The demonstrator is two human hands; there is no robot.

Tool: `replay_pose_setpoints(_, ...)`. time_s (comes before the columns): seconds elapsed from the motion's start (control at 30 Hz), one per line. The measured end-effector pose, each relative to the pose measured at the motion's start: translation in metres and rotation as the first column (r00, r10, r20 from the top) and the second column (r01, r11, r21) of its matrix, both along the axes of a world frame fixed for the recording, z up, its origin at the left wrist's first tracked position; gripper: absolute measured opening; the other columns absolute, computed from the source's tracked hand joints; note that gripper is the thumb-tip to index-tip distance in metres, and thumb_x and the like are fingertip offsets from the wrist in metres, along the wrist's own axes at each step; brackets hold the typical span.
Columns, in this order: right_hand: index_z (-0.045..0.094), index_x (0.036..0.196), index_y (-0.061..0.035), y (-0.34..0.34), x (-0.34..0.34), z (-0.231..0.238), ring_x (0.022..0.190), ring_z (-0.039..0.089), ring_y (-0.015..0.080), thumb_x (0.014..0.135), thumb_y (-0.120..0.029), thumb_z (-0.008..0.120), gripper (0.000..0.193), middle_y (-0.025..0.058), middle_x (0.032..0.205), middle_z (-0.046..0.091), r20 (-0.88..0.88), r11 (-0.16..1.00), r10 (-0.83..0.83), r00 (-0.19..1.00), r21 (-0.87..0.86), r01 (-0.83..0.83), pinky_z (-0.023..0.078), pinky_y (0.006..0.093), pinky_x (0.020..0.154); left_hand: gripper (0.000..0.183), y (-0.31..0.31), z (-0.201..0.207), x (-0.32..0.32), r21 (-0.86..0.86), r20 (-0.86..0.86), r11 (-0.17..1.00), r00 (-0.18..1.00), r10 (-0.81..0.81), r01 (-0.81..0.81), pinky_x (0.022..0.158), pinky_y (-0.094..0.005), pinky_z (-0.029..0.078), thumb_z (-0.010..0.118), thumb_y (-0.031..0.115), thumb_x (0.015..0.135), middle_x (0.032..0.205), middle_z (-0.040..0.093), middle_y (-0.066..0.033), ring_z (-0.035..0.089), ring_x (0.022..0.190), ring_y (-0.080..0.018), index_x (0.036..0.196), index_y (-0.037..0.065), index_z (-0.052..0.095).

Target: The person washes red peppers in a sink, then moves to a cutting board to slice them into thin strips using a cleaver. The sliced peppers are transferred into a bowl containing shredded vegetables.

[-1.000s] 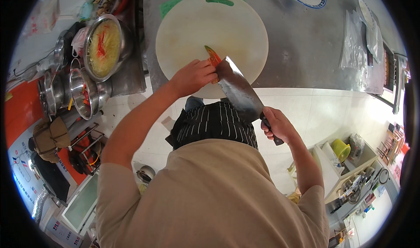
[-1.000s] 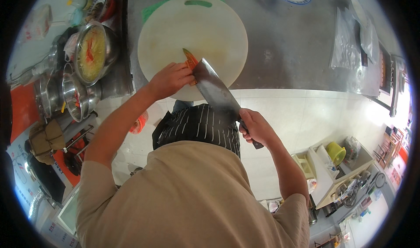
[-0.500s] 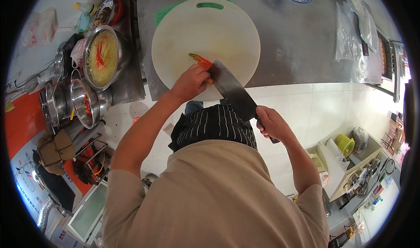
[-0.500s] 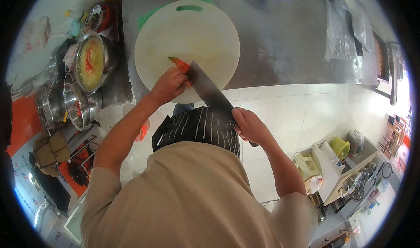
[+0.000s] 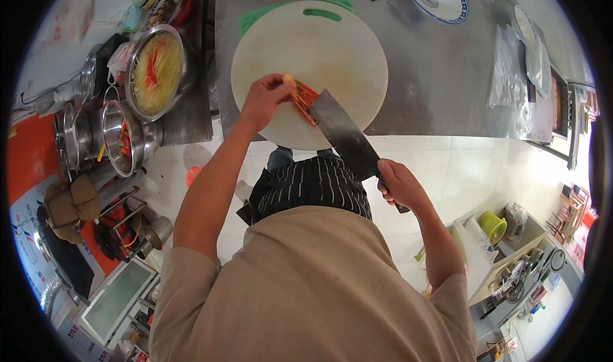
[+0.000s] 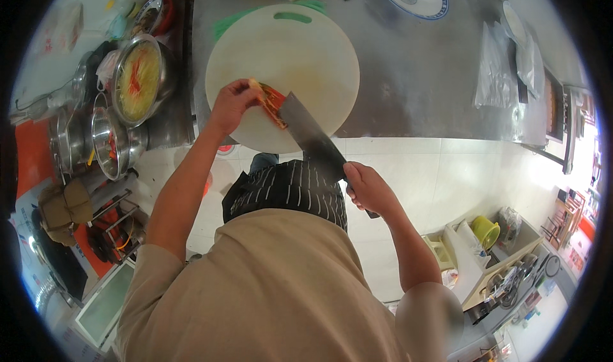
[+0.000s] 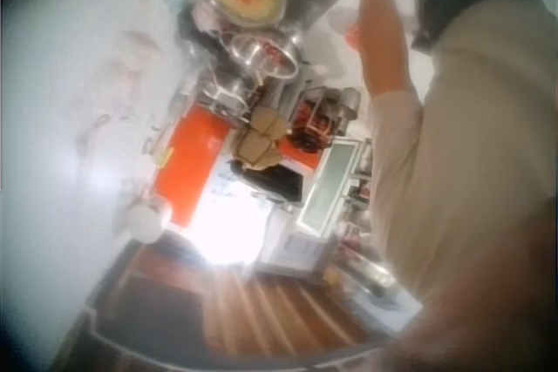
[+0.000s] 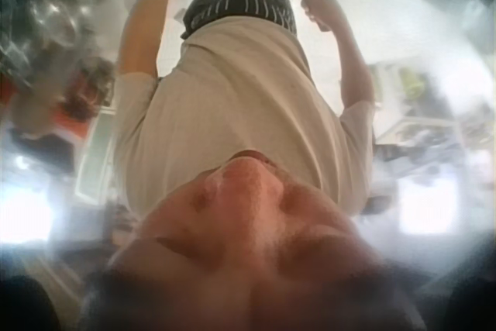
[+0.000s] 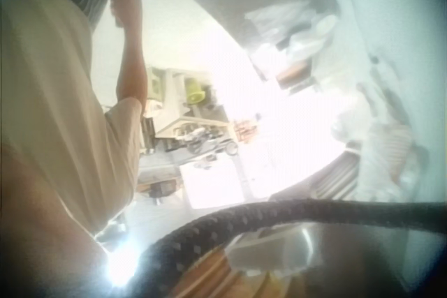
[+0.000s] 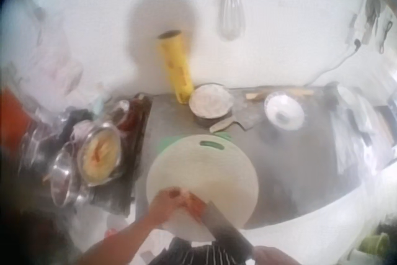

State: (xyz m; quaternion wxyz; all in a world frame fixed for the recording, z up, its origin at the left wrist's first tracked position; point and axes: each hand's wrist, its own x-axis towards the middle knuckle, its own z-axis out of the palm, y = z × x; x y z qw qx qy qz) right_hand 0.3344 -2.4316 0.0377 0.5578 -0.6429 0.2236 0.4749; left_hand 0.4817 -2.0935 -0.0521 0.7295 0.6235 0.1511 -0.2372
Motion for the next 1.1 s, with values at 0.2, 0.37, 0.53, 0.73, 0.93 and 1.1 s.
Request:
replay_pose_setpoints(0.2, 0.051, 0.091, -0.0057, -0.002, 0.0, -0.003, 0.048, 0.042, 0.0095, 0.11, -0.038, 0.039, 0.039, -0.0003, 0.062, 0.046, -0.051, 0.999, -0.051, 0.997, 0.013, 0.052, 0.038, 0.0289, 0.045, 0.018, 0.071, 0.026, -0.028, -0.347, 0.084, 0.916, 0.966, 0.246, -0.203, 0.088, -0.0336, 0.058, 0.065, 0.014, 0.102, 0.105, 0.07, -0.0062, 0.068, 0.094, -0.017, 0.117, 0.003, 0.066)
replay_pose_setpoints(0.37, 0.049, 0.094, -0.0072, -0.006, 0.002, -0.007, 0.045, 0.041, 0.0093, 0.111, -0.043, 0.041, 0.04, 0.0004, 0.061, 0.046, -0.077, 0.996, -0.091, 0.993, -0.014, 0.09, 0.036, 0.0283, 0.042, 0.023, 0.141, 0.013, -0.139, 0.017, -0.131, 0.94, 0.931, 0.339, -0.34, 0.084, -0.0321, 0.057, 0.07, 0.021, 0.099, 0.102, 0.069, -0.0044, 0.067, 0.092, -0.0143, 0.113, 0.003, 0.069)
replay_pose_setpoints(0.53, 0.045, 0.091, -0.0106, -0.004, 0.011, -0.007, 0.045, 0.042, 0.0096, 0.112, -0.044, 0.039, 0.04, 0.001, 0.06, 0.047, -0.134, 0.992, -0.087, 0.987, -0.098, 0.074, 0.036, 0.0273, 0.041, 0.029, 0.244, -0.037, -0.27, 0.336, -0.247, 0.774, 0.743, 0.622, -0.537, 0.08, -0.0291, 0.058, 0.072, 0.021, 0.097, 0.1, 0.067, -0.0054, 0.065, 0.089, -0.0145, 0.114, -0.002, 0.067)
replay_pose_setpoints(0.73, 0.044, 0.09, -0.0111, -0.008, 0.021, 0.0, 0.045, 0.042, 0.0101, 0.111, -0.044, 0.039, 0.039, 0.0013, 0.061, 0.047, -0.124, 0.999, -0.01, 0.992, -0.046, 0.005, 0.035, 0.0276, 0.041, 0.039, 0.341, -0.052, -0.329, 0.939, 0.001, 0.179, 0.525, 0.851, -0.293, 0.087, -0.0372, 0.057, 0.075, 0.023, 0.091, 0.103, 0.071, -0.0105, 0.069, 0.097, -0.028, 0.123, 0.001, 0.067)
replay_pose_setpoints(0.93, 0.044, 0.092, -0.0104, -0.017, 0.027, -0.004, 0.049, 0.042, 0.0112, 0.111, -0.048, 0.039, 0.043, 0.0021, 0.064, 0.048, -0.185, 0.999, -0.035, 0.982, 0.002, 0.036, 0.036, 0.0285, 0.044, 0.04, 0.171, -0.052, -0.199, 0.848, 0.468, 0.381, 0.858, -0.213, -0.368, 0.102, -0.0428, 0.05, 0.065, -0.003, 0.088, 0.125, 0.067, -0.015, 0.062, 0.119, -0.0342, 0.127, 0.005, 0.067)
replay_pose_setpoints(1.1, 0.044, 0.093, -0.0102, -0.019, 0.027, -0.007, 0.05, 0.041, 0.0109, 0.111, -0.047, 0.04, 0.041, 0.0022, 0.065, 0.048, -0.2, 0.994, -0.06, 0.978, 0.075, 0.077, 0.037, 0.0279, 0.045, 0.049, 0.028, -0.01, -0.076, 0.82, 0.56, 0.538, 0.468, -0.684, -0.194, 0.105, -0.0439, 0.049, 0.059, -0.004, 0.083, 0.134, 0.063, -0.0144, 0.057, 0.127, -0.0357, 0.13, 0.004, 0.064)
